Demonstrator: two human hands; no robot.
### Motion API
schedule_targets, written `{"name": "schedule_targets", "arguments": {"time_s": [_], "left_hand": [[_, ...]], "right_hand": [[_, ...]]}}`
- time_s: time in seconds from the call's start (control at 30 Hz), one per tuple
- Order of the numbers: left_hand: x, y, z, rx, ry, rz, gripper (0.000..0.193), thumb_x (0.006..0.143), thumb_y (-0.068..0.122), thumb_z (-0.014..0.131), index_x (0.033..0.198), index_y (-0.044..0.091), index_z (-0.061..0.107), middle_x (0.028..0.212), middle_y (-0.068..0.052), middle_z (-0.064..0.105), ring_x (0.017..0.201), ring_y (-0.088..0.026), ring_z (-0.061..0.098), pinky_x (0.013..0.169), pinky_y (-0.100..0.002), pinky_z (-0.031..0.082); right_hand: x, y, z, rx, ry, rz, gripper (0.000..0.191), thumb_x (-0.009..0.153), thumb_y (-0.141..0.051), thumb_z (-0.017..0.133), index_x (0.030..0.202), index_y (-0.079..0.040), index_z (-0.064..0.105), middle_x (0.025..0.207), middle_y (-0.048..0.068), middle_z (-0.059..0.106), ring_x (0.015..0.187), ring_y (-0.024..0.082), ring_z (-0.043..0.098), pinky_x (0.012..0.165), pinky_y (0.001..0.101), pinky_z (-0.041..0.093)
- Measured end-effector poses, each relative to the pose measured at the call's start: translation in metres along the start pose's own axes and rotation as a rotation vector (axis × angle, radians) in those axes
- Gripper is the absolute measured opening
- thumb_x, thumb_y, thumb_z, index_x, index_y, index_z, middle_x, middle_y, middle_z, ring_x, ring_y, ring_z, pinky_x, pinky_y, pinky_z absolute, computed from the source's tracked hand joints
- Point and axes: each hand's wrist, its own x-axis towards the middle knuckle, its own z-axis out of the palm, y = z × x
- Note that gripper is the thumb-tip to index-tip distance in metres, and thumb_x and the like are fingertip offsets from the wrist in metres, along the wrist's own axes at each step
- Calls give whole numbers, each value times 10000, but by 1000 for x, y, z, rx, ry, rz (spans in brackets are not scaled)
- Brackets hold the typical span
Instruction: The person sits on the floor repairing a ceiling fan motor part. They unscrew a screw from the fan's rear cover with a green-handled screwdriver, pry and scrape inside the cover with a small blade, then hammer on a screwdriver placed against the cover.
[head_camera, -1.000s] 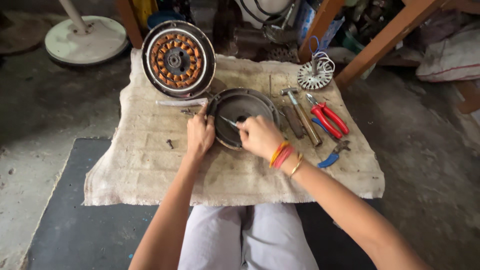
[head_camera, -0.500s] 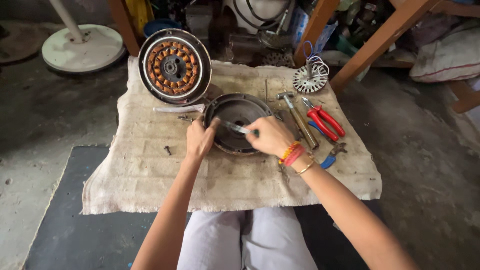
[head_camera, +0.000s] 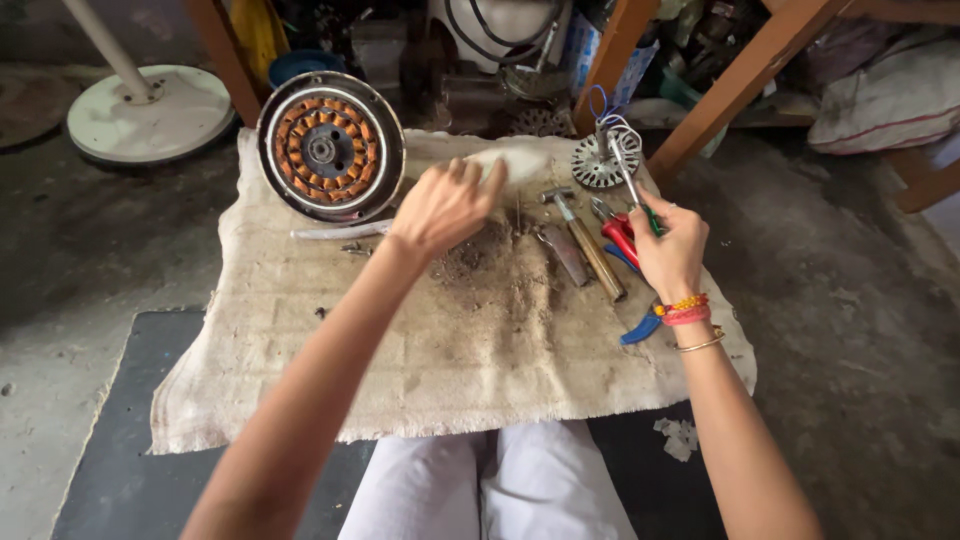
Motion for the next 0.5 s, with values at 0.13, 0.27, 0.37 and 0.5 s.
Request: {"name": "schedule_targets", "arguments": {"time_s": [0.13,0.27,0.37,0.5], "left_hand": [[-43,1,0,64,-104,213,369,845,73,548,1157,-72,681,942,-214,739,770,-217,706,531,-323,573],[-26,-14,0,-156,-202,-10,302,898,69,590,1170,14,707,840,-181,728,663,-218,673,425,-324,517],[8,-32,4,-293,-269,-159,266,981,98,599,1225,97,705,775,-157,726,548,-223,626,463,-366,487],[10,-20,10,-96,-197,14,221,986,41,571,1168,77,691,816,-148,725,543,-169,619,466,-325,468]], "right_hand": [[-9,2,3,31,-16,-5,327,924,-132,709,1242,-67,744,857,175,755,721,37,637,664,265,512],[-11,5,10,58,-85,80,345,938,-96,696,1279,-68,732,846,133,757,723,48,622,666,263,509],[-11,13,17,197,-106,56,345,951,-65,665,1292,-54,716,973,58,792,809,21,662,710,230,536],[-17,26,27,181,-99,-26,339,977,-42,667,1312,-15,706,1013,68,787,844,40,636,745,244,527]]}}
